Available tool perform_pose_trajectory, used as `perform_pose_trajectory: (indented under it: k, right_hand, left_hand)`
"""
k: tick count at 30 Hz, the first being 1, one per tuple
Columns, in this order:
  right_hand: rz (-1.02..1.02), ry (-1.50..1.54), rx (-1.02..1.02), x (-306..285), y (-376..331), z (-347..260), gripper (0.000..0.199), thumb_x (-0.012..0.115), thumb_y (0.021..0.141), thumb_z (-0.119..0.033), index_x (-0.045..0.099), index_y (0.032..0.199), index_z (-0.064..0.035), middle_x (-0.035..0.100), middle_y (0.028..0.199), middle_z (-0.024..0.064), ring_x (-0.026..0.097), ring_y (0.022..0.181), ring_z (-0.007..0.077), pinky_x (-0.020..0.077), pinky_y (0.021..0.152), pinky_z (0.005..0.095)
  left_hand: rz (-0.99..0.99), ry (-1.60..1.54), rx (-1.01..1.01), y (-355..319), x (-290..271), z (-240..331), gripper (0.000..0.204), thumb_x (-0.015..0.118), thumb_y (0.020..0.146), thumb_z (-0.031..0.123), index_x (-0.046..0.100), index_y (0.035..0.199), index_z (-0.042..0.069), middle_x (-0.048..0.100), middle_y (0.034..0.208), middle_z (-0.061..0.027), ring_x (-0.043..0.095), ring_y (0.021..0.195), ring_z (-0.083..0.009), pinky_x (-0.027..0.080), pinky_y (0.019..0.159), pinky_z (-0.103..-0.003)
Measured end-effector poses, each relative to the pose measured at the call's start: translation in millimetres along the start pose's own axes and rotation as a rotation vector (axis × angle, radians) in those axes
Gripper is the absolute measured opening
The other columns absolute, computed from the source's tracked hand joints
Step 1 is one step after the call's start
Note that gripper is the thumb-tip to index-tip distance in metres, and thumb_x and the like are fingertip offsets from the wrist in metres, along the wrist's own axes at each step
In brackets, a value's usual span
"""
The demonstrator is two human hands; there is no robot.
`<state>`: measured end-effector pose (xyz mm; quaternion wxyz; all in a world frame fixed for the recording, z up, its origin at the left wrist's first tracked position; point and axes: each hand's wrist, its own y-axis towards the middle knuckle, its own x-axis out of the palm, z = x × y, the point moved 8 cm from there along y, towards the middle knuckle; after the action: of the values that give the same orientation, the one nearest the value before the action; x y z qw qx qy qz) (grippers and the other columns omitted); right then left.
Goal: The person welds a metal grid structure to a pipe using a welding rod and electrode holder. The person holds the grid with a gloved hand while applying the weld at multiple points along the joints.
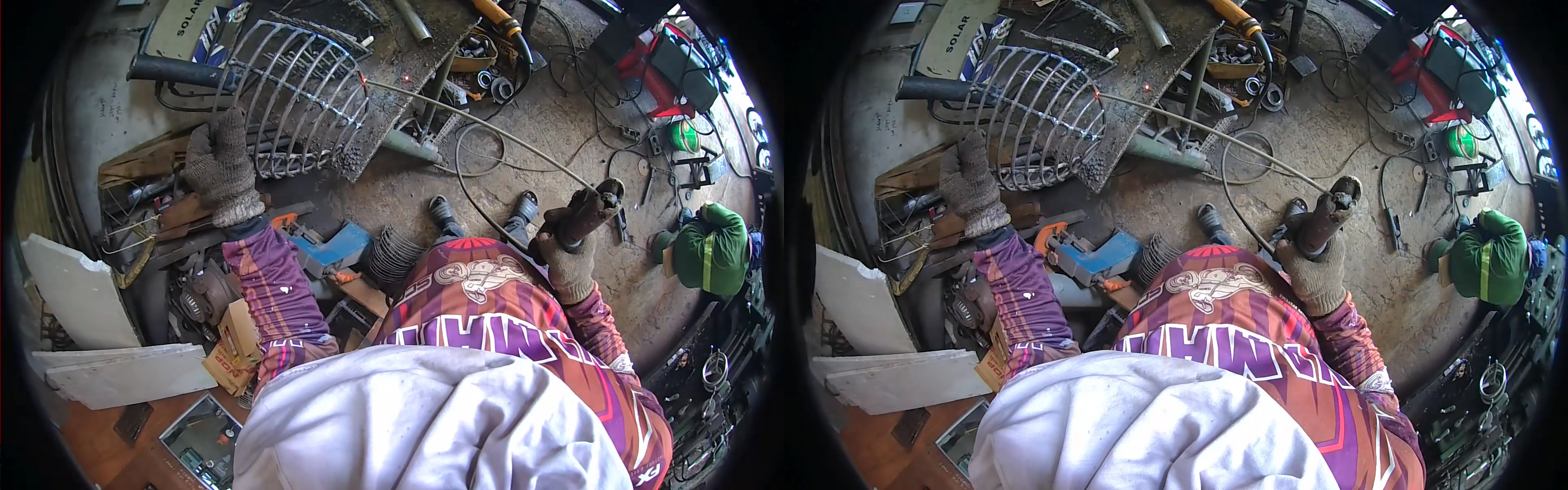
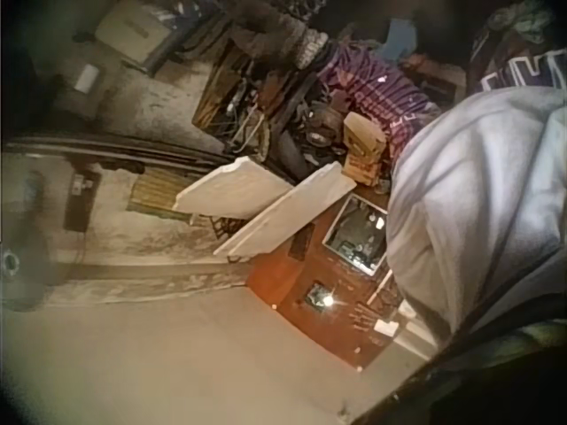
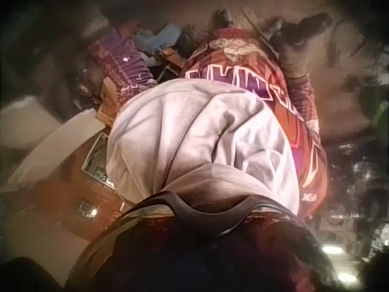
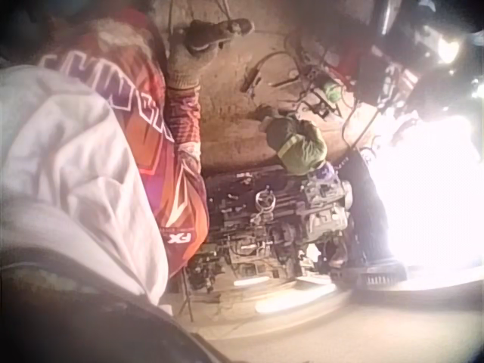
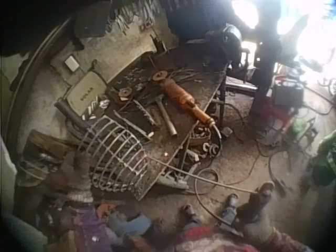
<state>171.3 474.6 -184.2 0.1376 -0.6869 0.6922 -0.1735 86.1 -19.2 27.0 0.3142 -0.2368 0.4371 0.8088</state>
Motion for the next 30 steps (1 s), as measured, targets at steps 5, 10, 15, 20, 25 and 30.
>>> perform_pose_trajectory:
  k: [5,10,15,20,25,30]
  right_hand:
    - [-0.018,-0.049,-0.058,2,1,-8,0.03,0.073,0.071,-0.006,0.065,0.1,-0.0022,0.065,0.087,0.0032,0.062,0.077,0.0127,0.0512,0.071,0.0309]
    - [-0.036,-0.044,-0.03,4,2,-10,0.03,0.074,0.073,-0.007,0.065,0.101,-0.001,0.065,0.087,0.0038,0.064,0.079,0.0141,0.0517,0.071,0.0325]
    - [-0.044,0.009,-0.071,4,3,-7,0.029,0.072,0.076,-0.006,0.062,0.102,0.0006,0.063,0.087,0.0045,0.061,0.074,0.0137,0.0505,0.067,0.0309]
    - [-0.075,0.044,-0.038,5,3,-2,0.031,0.072,0.077,-0.004,0.061,0.106,0.0005,0.061,0.092,0.0055,0.06,0.078,0.013,0.0497,0.07,0.0295]
    - [-0.079,0.26,-0.06,9,-2,-11,0.024,0.066,0.078,0.001,0.061,0.102,0.0009,0.062,0.09,0.0049,0.061,0.08,0.0125,0.0503,0.069,0.0276]
    - [0.026,0.031,-0.044,1,-1,-10,0.03,0.07,0.073,0.0,0.062,0.101,-0.0007,0.063,0.088,0.0041,0.062,0.077,0.0137,0.0511,0.068,0.0289]
  left_hand:
    - [-0.027,0.0,-0.023,-1,3,5,0.041,0.073,0.087,0.041,0.07,0.088,0.001,0.068,0.077,-0.0052,0.057,0.068,-0.0133,0.046,0.066,-0.032]
    - [-0.115,-0.227,-0.044,5,15,-41,0.02,0.06,0.096,0.018,0.065,0.095,-0.001,0.066,0.088,-0.0046,0.06,0.071,-0.0151,0.049,0.066,-0.029]
    - [-0.053,-0.046,0.079,0,6,11,0.035,0.072,0.086,0.036,0.063,0.084,0.003,0.062,0.073,-0.0026,0.057,0.061,-0.0156,0.044,0.057,-0.032]
    - [-0.076,0.2,0.101,6,4,-1,0.028,0.077,0.086,0.03,0.066,0.086,0.005,0.066,0.079,-0.0032,0.058,0.066,-0.0126,0.045,0.061,-0.03]
    - [-0.064,-0.153,0.007,6,6,-11,0.033,0.077,0.085,0.033,0.067,0.087,0.002,0.067,0.08,-0.0034,0.059,0.071,-0.0129,0.047,0.065,-0.03]
    - [-0.092,-0.642,-0.161,10,24,-39,0.039,0.077,0.084,0.037,0.068,0.088,-0.001,0.068,0.081,-0.0036,0.061,0.075,-0.0133,0.048,0.068,-0.031]
